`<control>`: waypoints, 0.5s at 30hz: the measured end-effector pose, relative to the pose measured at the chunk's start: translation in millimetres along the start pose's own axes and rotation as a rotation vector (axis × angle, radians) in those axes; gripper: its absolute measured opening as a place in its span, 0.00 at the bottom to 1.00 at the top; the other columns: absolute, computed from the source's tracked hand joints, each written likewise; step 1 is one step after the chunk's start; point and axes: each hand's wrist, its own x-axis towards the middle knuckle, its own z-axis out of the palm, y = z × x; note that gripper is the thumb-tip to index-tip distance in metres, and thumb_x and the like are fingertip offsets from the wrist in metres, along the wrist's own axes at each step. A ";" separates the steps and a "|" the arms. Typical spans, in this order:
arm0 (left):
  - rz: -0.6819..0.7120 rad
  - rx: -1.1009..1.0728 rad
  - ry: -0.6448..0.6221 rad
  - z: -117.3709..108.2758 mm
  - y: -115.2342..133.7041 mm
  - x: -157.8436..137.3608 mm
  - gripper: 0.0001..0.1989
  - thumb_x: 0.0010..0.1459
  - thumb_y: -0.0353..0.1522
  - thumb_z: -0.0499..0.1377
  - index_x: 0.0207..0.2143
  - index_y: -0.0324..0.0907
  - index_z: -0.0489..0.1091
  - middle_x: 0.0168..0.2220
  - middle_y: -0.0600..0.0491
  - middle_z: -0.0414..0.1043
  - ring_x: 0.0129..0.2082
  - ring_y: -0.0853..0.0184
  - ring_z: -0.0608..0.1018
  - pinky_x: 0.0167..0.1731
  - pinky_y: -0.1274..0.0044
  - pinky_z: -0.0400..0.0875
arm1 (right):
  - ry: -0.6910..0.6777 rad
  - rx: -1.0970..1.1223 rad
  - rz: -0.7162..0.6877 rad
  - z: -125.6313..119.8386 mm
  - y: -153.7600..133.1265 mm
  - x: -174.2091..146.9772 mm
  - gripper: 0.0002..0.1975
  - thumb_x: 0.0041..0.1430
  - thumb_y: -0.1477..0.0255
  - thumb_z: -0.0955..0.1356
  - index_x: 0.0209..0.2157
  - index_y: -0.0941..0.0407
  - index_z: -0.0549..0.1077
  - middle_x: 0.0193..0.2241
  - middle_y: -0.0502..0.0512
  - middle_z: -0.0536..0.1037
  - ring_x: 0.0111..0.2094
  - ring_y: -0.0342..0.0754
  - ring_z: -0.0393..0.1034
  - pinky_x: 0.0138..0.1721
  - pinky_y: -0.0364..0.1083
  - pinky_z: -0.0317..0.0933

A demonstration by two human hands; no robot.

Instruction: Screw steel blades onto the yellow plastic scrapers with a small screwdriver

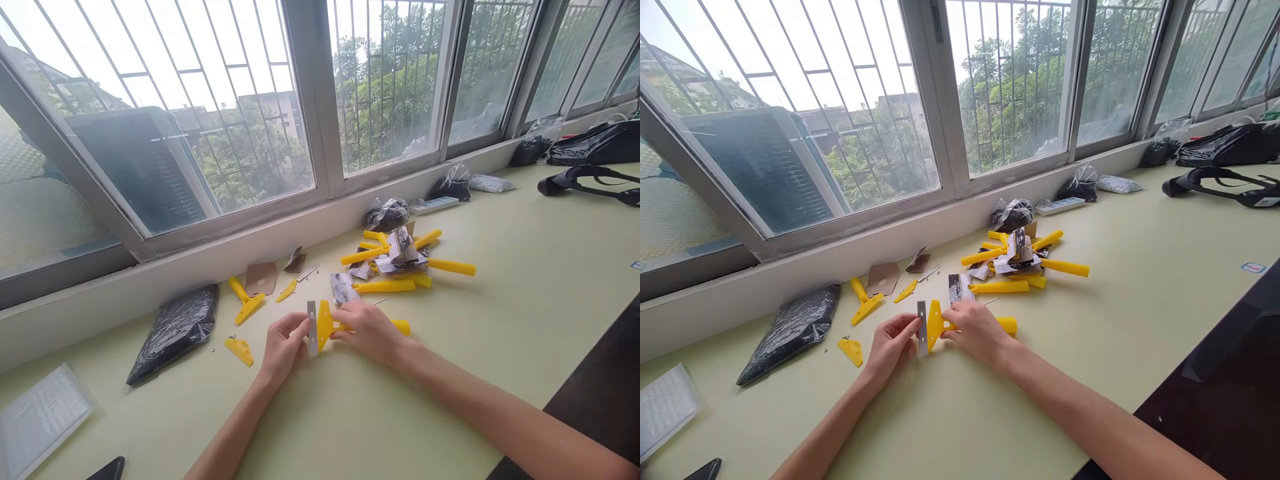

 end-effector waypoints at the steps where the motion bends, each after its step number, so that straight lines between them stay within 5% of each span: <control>1: 0.022 0.021 0.014 0.9 1.1 -0.9 0.17 0.55 0.46 0.65 0.37 0.41 0.78 0.34 0.52 0.78 0.17 0.74 0.69 0.19 0.79 0.67 | -0.011 -0.013 -0.007 0.7 -1.9 0.0 0.07 0.61 0.67 0.74 0.34 0.56 0.76 0.31 0.53 0.76 0.35 0.48 0.68 0.35 0.45 0.58; 15: 0.233 0.205 0.054 8.0 -0.2 -7.8 0.12 0.63 0.42 0.60 0.40 0.43 0.75 0.37 0.51 0.75 0.35 0.66 0.76 0.22 0.82 0.66 | 0.121 -0.129 -0.172 12.6 -2.9 -3.4 0.09 0.59 0.71 0.74 0.32 0.58 0.72 0.29 0.53 0.74 0.31 0.48 0.67 0.32 0.45 0.55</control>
